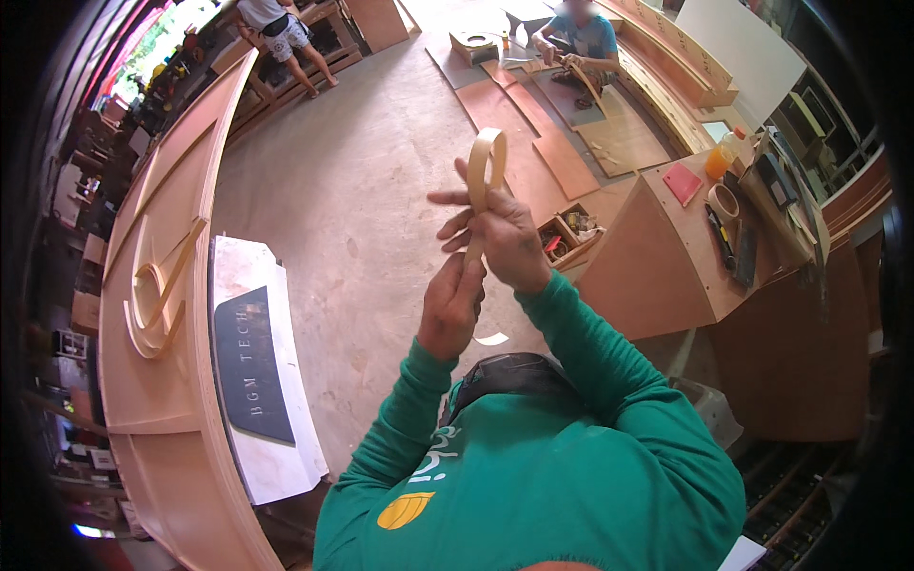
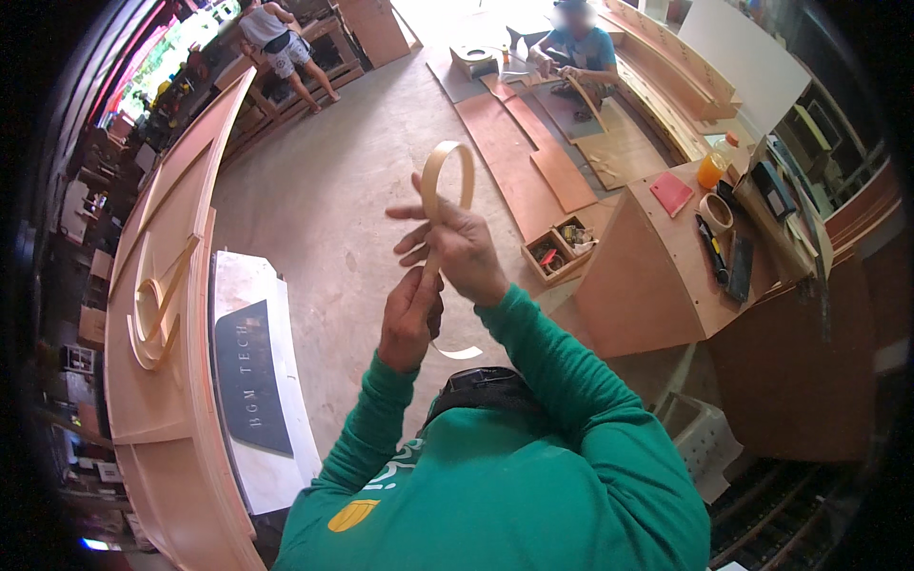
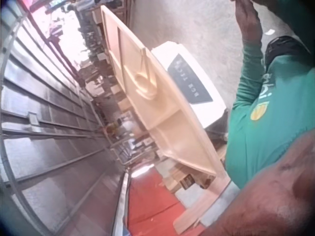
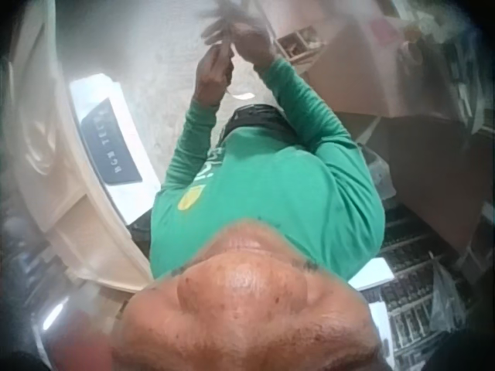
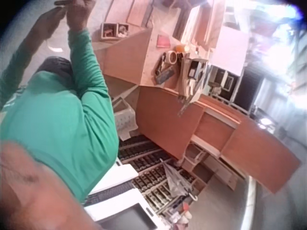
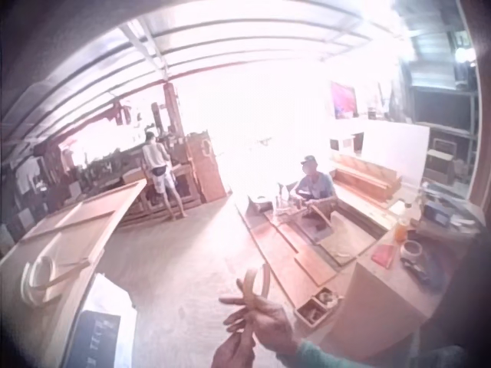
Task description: The person sands a thin wooden strip, bends it into a curved shape, and places it on a large wooden structure. They then pick up a bottle of orange liquid, open it, and pour the liquid onto the wooden strip.
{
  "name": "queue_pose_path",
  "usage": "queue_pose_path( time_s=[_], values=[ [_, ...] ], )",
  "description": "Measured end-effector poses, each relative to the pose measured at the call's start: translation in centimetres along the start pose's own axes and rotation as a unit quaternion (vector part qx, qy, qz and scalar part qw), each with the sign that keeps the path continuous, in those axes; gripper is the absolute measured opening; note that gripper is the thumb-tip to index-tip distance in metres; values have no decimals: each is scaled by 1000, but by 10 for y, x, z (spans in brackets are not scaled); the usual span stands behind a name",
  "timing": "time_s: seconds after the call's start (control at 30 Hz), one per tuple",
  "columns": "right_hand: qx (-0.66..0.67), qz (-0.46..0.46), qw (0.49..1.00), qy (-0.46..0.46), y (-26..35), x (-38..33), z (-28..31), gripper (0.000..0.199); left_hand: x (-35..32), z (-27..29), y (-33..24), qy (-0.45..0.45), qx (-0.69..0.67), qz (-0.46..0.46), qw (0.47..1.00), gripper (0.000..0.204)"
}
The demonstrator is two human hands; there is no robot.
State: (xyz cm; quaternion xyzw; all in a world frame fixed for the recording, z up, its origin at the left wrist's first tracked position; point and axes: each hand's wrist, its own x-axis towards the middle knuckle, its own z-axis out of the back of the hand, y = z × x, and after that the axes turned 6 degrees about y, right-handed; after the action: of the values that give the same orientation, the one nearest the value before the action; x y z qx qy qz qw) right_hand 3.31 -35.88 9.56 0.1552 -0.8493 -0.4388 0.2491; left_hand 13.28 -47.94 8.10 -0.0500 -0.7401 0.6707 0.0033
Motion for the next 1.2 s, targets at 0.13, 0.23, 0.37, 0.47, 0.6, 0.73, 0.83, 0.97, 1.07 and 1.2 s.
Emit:
queue_pose_path(
  time_s=[0.13,0.23,0.37,0.47,0.6,0.73,0.83,0.97,1.07,1.2],
  values=[
    [-21,80,996,-26,-19,31,2,67,-7,37,-22,27,135,19,990,34],
    [-48,148,986,-57,-22,56,17,62,-17,62,-31,58,149,62,985,36],
    [-84,190,967,-146,2,81,34,54,-47,86,-39,94,137,103,981,34],
    [-74,209,963,-155,14,93,52,52,-69,107,-47,85,106,149,979,34],
    [-117,228,953,-160,29,105,60,49,-95,120,-54,78,124,147,978,33],
    [-121,238,949,-170,45,114,66,45,-121,137,-64,66,106,189,974,31],
    [-119,256,946,-160,53,118,77,43,-138,148,-67,66,102,215,969,30],
    [-129,251,941,-187,66,119,91,45,-159,163,-66,72,64,258,961,29],
    [-143,230,942,-198,73,116,107,42,-174,178,-57,74,34,282,956,30],
    [-606,222,714,-271,79,102,191,38,-179,193,-41,82,197,261,941,30]
  ],
)
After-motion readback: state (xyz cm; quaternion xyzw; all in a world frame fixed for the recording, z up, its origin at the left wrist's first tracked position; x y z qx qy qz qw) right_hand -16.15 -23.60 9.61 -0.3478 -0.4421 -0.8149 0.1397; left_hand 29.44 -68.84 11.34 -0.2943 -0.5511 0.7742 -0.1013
